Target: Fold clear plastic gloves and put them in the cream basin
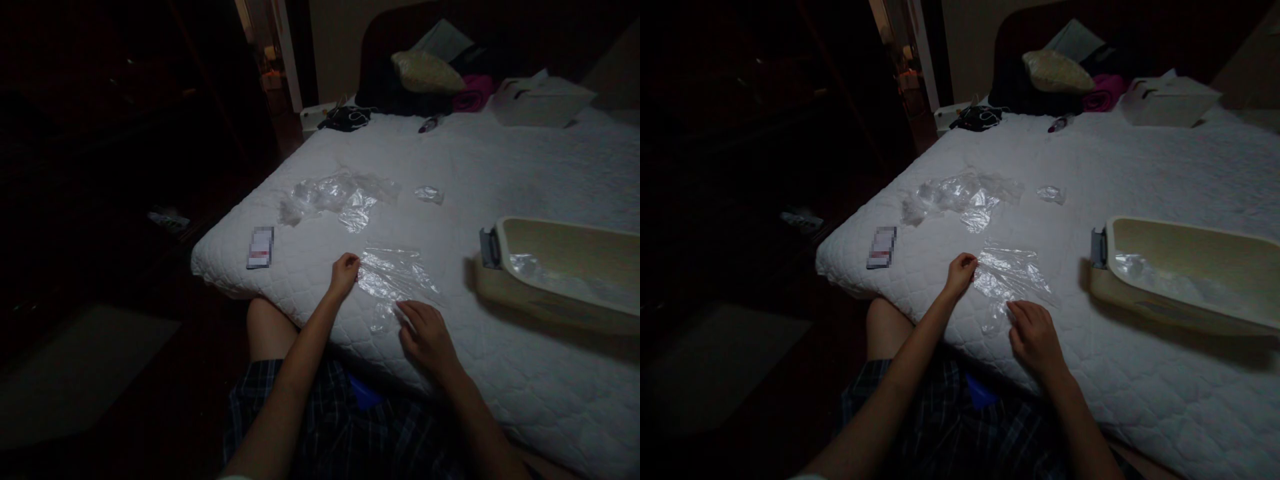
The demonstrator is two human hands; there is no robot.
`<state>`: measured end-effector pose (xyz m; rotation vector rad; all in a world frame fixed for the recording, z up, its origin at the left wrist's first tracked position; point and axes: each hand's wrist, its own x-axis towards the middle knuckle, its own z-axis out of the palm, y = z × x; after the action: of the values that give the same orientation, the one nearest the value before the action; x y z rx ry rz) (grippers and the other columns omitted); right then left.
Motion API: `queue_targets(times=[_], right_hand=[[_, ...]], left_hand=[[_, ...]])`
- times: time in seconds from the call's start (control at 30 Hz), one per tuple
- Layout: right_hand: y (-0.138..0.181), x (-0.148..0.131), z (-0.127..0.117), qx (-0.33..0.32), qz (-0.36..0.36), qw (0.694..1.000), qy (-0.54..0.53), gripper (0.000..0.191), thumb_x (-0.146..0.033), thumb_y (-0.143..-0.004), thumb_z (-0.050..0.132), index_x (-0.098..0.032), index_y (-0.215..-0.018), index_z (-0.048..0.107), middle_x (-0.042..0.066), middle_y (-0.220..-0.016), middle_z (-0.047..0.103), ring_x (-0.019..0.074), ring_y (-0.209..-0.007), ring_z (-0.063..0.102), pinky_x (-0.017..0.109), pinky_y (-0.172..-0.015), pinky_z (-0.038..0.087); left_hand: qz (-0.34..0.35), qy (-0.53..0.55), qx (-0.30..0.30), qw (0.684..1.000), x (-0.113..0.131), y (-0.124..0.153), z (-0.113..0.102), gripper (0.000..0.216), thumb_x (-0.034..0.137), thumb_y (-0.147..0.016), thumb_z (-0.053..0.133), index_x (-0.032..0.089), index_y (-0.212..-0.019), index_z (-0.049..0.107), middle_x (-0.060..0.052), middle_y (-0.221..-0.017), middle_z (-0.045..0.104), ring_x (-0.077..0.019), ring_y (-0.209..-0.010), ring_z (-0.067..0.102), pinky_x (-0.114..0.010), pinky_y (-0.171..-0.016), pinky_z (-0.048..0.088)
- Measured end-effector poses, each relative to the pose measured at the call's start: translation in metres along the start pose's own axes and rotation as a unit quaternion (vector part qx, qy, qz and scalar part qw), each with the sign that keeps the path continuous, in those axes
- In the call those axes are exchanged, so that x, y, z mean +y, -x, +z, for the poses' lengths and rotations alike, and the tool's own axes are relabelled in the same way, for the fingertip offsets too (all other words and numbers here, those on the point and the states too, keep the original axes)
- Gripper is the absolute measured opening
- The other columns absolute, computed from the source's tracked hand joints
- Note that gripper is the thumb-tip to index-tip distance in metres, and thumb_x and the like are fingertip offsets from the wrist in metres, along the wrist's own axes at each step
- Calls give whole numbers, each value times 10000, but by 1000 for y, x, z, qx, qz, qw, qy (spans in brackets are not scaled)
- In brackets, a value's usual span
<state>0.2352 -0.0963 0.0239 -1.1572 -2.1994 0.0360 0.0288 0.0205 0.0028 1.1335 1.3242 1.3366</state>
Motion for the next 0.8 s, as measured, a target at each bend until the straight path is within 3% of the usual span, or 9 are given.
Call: queue_targets(times=[0.17, 0.27, 0.37, 0.47, 0.57, 0.63, 0.8], right_hand=[[-9, 11, 4, 21, 61, 998, 17, 355, -183, -794, 470, -195, -1141, 548, 129, -1098, 572, 267, -1024, 520, 468, -864, 436], [-13, 9, 3, 89, 154, 984, 7, 274, -241, -836, 448, -199, -1082, 561, 122, -1048, 563, 255, -983, 532, 435, -829, 456], [-12, 1, 2, 129, 259, 957, -5, 230, -333, -847, 462, -184, -994, 558, 94, -898, 567, 223, -809, 559, 383, -733, 475], [-8, -6, 5, 99, 284, 954, 12, 315, -460, -798, 530, -181, -944, 540, 82, -832, 569, 231, -772, 553, 384, -724, 465], [-6, -9, 7, 53, 262, 963, 36, 473, -528, -743, 574, -163, -1039, 511, 118, -909, 589, 271, -854, 546, 414, -766, 448], [-5, -10, 7, 39, 270, 962, 23, 479, -508, -770, 543, -162, -1096, 490, 120, -917, 600, 271, -858, 554, 412, -761, 447], [-1, -10, -12, 21, 382, 920, -82, 440, -507, -773, 530, -201, -1086, 481, 35, -741, 616, 204, -647, 590, 319, -592, 457]], left_hand=[[-19, 12, 16, 1000, 2, -2, 0, 141, 288, -731, 561, 170, -805, 536, 37, -700, 554, -40, -436, 462, -147, -368, 392], [-30, 14, 23, 999, 4, -2, 0, 146, 285, -730, 564, 169, -812, 532, 38, -699, 558, -36, -426, 464, -142, -366, 398], [-25, 17, 16, 999, 3, -1, 0, 151, 291, -727, 567, 167, -806, 534, 39, -687, 555, -35, -421, 465, -142, -364, 399], [-12, 20, 13, 1000, 2, 0, 0, 149, 290, -722, 569, 166, -796, 534, 42, -672, 541, -38, -414, 463, -145, -354, 391], [-10, 14, 11, 1000, 2, 0, -1, 149, 295, -723, 566, 167, -793, 532, 45, -661, 535, -42, -418, 464, -146, -357, 391], [-16, 8, 13, 1000, 2, 0, -1, 152, 299, -728, 563, 167, -798, 534, 43, -661, 540, -40, -427, 462, -142, -366, 391], [-24, 10, -2, 1000, 1, 0, 0, 160, 307, -727, 566, 168, -802, 539, 42, -657, 544, -41, -436, 454, -139, -372, 386]])
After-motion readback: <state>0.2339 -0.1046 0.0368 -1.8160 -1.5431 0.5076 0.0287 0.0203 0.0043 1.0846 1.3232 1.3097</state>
